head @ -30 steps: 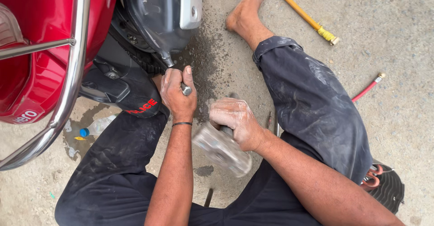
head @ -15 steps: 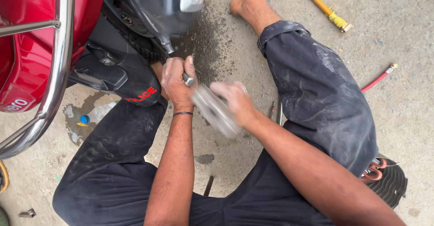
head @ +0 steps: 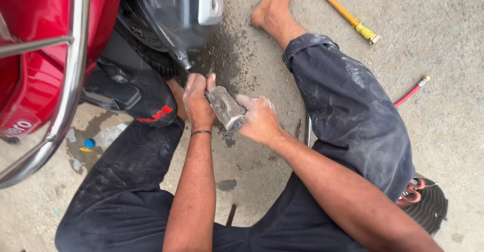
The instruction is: The person sits on the ground and uses a hammer to repeatedly strike a metal tool inserted into the rear wheel hub of a red scooter. The person continues this action for the duration of the clip.
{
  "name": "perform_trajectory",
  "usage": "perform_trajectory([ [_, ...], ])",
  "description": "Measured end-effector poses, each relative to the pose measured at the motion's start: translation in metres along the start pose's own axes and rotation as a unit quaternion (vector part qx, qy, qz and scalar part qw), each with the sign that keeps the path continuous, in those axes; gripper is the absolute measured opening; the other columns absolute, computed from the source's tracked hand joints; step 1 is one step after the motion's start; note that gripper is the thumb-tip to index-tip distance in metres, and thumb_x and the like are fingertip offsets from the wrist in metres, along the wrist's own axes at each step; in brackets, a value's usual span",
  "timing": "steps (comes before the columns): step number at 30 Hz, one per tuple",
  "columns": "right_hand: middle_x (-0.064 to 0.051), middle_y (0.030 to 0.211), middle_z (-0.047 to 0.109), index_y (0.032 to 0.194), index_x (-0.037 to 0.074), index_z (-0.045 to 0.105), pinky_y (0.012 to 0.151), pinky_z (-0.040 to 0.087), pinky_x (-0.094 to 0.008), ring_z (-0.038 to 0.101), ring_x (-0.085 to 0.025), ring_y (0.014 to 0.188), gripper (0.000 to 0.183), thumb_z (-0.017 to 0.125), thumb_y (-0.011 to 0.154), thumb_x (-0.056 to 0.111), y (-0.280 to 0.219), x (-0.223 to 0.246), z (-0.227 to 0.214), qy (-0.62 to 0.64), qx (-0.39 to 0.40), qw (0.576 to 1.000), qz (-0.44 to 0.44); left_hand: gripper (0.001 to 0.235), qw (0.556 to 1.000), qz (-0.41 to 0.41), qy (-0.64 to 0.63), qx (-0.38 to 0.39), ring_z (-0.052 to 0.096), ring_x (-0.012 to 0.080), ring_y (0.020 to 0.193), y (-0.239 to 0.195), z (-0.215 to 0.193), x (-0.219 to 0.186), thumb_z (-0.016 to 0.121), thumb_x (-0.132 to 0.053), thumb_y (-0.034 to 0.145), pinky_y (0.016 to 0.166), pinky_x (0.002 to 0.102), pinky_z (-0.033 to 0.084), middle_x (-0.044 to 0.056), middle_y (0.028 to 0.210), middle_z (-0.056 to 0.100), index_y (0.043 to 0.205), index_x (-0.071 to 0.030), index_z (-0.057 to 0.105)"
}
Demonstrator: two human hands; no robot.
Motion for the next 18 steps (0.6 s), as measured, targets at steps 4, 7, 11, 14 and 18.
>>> perform_trajectory([
  [4, -0.013, 0.070, 0.059, 0.075, 0.008, 0.053, 0.069, 0.051, -0.040, 0.064, -0.032, 0.070, 0.025, 0.073, 0.079, 0.022, -0.014, 0.014, 0.002, 0.029, 0.019, 0.990, -0.137, 0.033, 1.000, -0.010, -0.014, -0.013, 0.061, 0.0386, 0.079, -0.003, 0.001, 0.011, 0.070, -0.021, 0.102, 0.072, 0.049, 0.048, 0.017, 0.088, 0.059, 0.084, 0.001, 0.053],
  [7, -0.015, 0.067, 0.061, 0.075, 0.008, 0.057, 0.061, 0.048, -0.045, 0.063, -0.034, 0.060, 0.026, 0.075, 0.072, 0.026, -0.006, -0.008, 0.012, -0.013, 0.041, 0.999, -0.025, 0.034, 1.000, -0.010, -0.019, -0.022, 0.060, 0.0392, 0.078, 0.004, -0.001, 0.007, 0.070, -0.021, 0.101, 0.071, 0.048, 0.048, 0.017, 0.087, 0.059, 0.082, 0.001, 0.053],
  [11, -0.015, 0.064, 0.058, 0.077, 0.007, 0.056, 0.058, 0.045, -0.047, 0.060, -0.036, 0.062, 0.032, 0.079, 0.074, 0.030, -0.006, -0.018, 0.017, -0.034, 0.008, 0.999, 0.020, 0.034, 1.000, 0.010, -0.006, -0.028, 0.057, 0.0409, 0.078, 0.007, -0.010, 0.002, 0.069, -0.018, 0.103, 0.072, 0.049, 0.047, 0.017, 0.084, 0.057, 0.081, 0.002, 0.052],
  [14, -0.014, 0.069, 0.054, 0.078, 0.006, 0.051, 0.060, 0.045, -0.046, 0.058, -0.034, 0.065, 0.030, 0.074, 0.081, 0.025, -0.024, 0.007, 0.010, 0.010, 0.018, 0.997, -0.071, 0.035, 1.000, 0.014, -0.002, -0.027, 0.057, 0.0404, 0.076, 0.002, -0.017, -0.002, 0.068, -0.017, 0.103, 0.071, 0.050, 0.045, 0.016, 0.081, 0.055, 0.079, 0.001, 0.051],
  [18, -0.013, 0.070, 0.055, 0.072, 0.006, 0.050, 0.061, 0.046, -0.046, 0.058, -0.034, 0.065, 0.032, 0.077, 0.082, 0.020, -0.024, 0.053, -0.016, 0.046, -0.041, 0.967, -0.249, 0.035, 0.998, 0.003, 0.010, -0.055, 0.056, 0.0388, 0.073, 0.008, -0.017, -0.005, 0.068, -0.016, 0.103, 0.067, 0.049, 0.044, 0.016, 0.079, 0.055, 0.077, 0.001, 0.051],
])
Point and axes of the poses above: each hand's wrist, its own y-axis towards the middle knuckle, its own z-axis out of the palm, x = y × z, the point moved 7 cm from there along y, towards the middle knuckle
